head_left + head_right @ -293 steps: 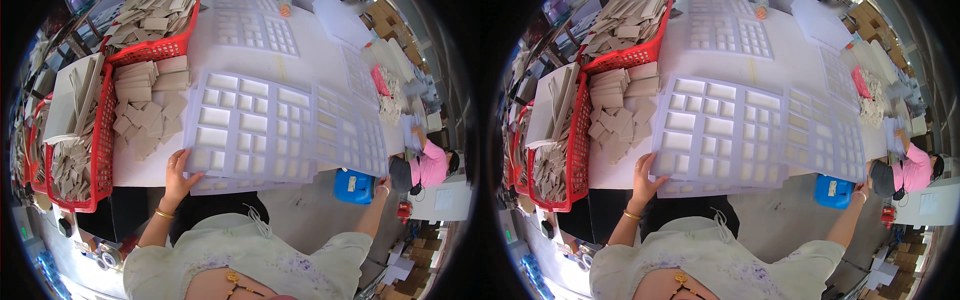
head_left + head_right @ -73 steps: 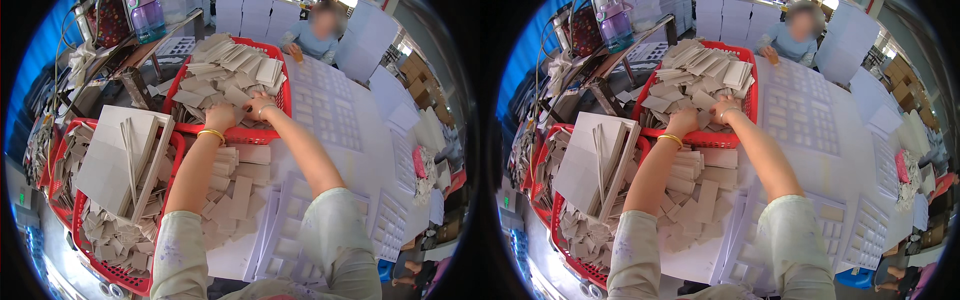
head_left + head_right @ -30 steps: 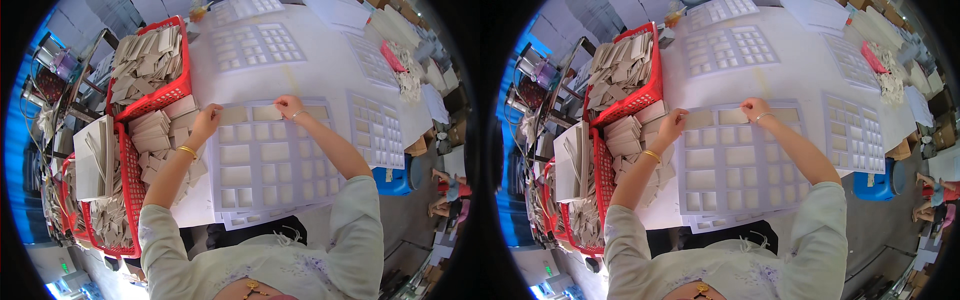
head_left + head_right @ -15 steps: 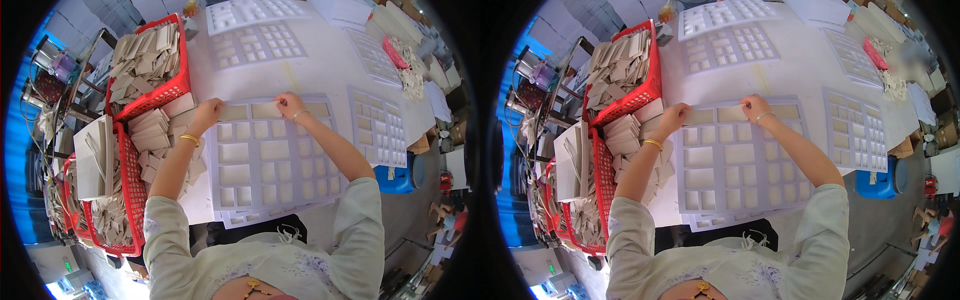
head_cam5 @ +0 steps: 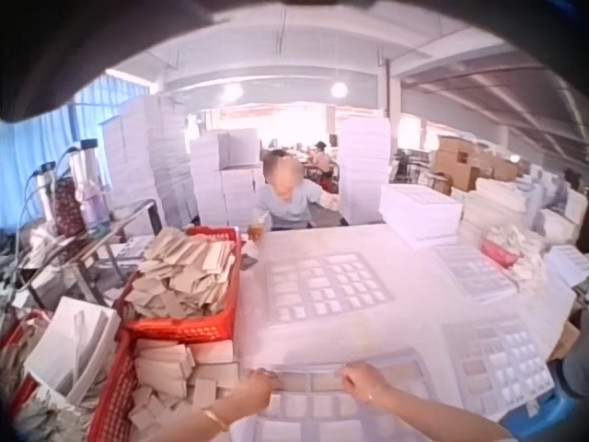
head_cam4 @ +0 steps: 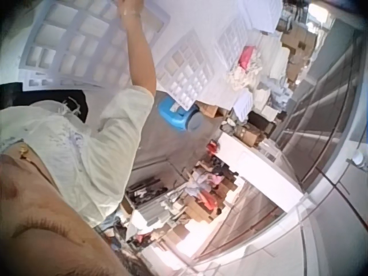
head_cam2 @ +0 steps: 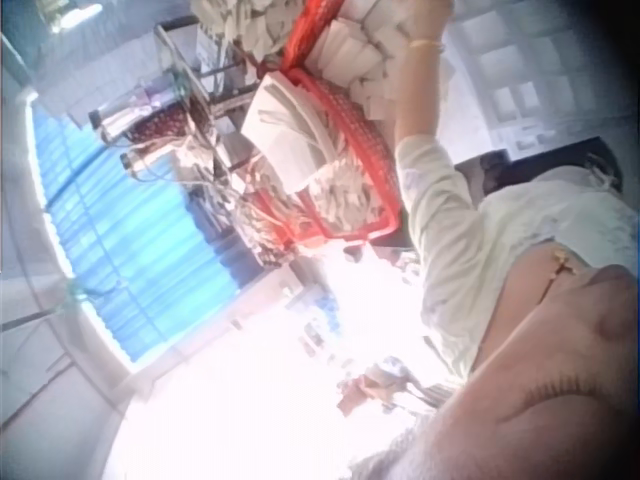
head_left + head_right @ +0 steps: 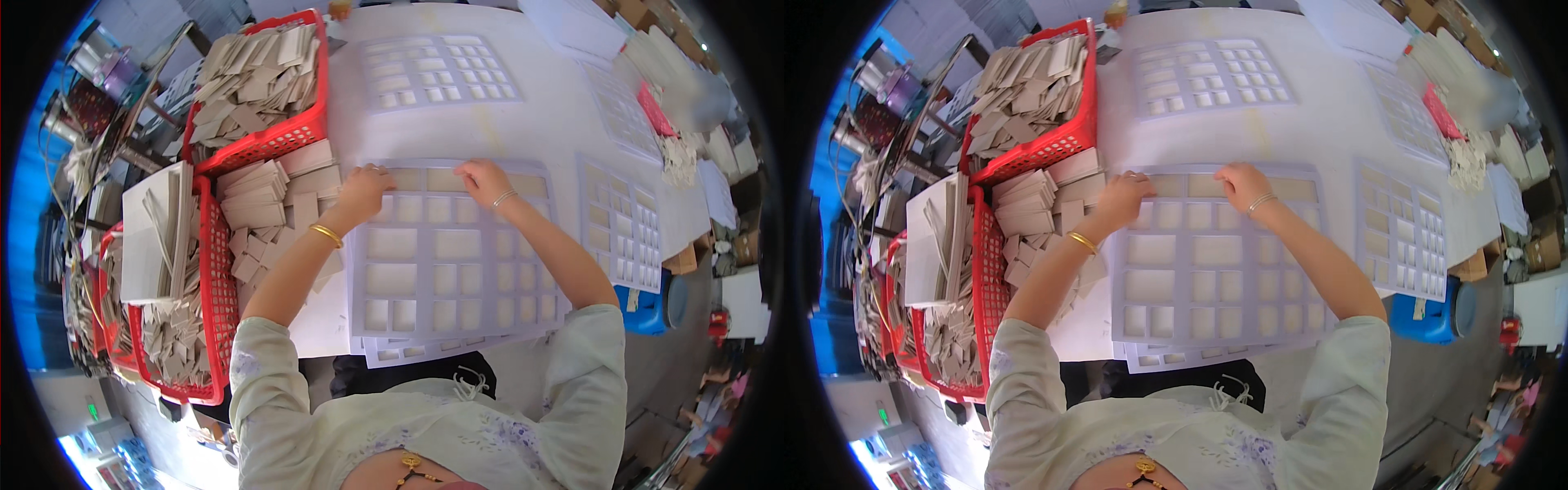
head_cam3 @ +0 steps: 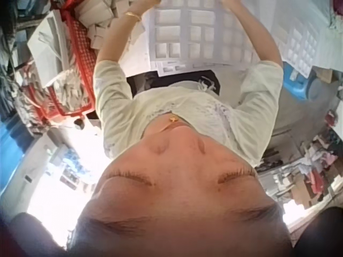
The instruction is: Assembling cardboard inserts into a plastic tray for product packaging.
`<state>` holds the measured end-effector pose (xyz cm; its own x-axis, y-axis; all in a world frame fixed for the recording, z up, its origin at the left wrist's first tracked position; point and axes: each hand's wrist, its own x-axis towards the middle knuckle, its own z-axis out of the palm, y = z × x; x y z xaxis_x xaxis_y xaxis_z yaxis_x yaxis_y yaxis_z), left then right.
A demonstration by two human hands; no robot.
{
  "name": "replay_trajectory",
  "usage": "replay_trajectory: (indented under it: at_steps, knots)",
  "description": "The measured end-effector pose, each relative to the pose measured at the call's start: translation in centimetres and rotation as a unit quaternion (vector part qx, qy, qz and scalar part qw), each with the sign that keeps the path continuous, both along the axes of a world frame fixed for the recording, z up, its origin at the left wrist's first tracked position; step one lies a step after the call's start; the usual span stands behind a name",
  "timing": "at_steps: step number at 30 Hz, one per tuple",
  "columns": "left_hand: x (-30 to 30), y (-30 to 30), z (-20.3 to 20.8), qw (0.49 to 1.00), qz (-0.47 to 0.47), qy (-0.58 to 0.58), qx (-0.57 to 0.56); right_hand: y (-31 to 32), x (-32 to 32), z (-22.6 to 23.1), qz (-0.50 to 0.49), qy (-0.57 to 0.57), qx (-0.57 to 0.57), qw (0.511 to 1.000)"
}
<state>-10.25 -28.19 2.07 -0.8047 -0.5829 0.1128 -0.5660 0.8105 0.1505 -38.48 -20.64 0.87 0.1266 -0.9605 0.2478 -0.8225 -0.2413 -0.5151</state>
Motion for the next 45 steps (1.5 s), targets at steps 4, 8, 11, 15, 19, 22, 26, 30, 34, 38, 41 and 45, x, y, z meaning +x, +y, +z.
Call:
replay_trajectory:
  at_steps: [4, 8, 11, 15, 19, 22, 26, 30, 34, 38, 41, 45]
  knots:
    - [1.5, 1.2, 0.1, 0.999, 0.028, -0.004, 0.031, -0.5, 2.1, -0.7, 0.061, 0.156, 0.056, 0.984]
    - [3.3, 5.3, 0.3, 0.994, -0.03, 0.107, -0.013, 0.1, 1.3, -0.9, 0.076, 0.176, 0.044, 0.98]
    - [6.8, 11.3, 2.7, 0.989, 0.003, 0.148, -0.013, 0.3, 0.6, 0.5, 0.089, 0.178, 0.059, 0.978]
    - [14.1, 17.9, 6.9, 0.968, 0.01, 0.249, -0.026, -0.6, 0.9, 1.3, 0.087, 0.198, 0.096, 0.971]
    - [24.2, 22.3, 9.0, 0.949, 0.192, 0.207, -0.142, -2.1, 1.3, 1.3, 0.101, 0.186, 0.109, 0.971]
    - [31.7, 23.0, 10.3, 0.868, 0.423, 0.249, -0.079, -2.7, 0.6, 1.4, 0.128, 0.193, 0.091, 0.969]
    - [40.0, 22.8, 9.5, 0.82, 0.52, 0.221, -0.095, -6.1, 2.9, 1.4, 0.05, 0.218, 0.022, 0.974]
    - [40.7, 21.4, 8.1, 0.836, 0.526, 0.128, -0.087, -10.2, 4.6, -2.4, 0.024, 0.173, -0.041, 0.984]
    - [40.7, 19.9, 6.9, 0.803, 0.577, 0.14, -0.054, -11.4, 7.6, -2.8, -0.084, 0.232, 0.105, 0.964]
    - [41.5, 19.4, 6.5, 0.782, 0.589, 0.204, 0.018, -11.7, 7.6, -3.3, -0.067, 0.181, 0.171, 0.966]
    - [42.2, 18.8, 5.4, 0.786, 0.575, 0.224, 0.031, -11.1, 7.7, -3.0, -0.043, 0.17, 0.18, 0.968]
    - [42.1, 18.5, 5.6, 0.765, 0.58, 0.274, 0.059, -9.8, 8.0, -1.4, 0.021, 0.112, 0.141, 0.983]
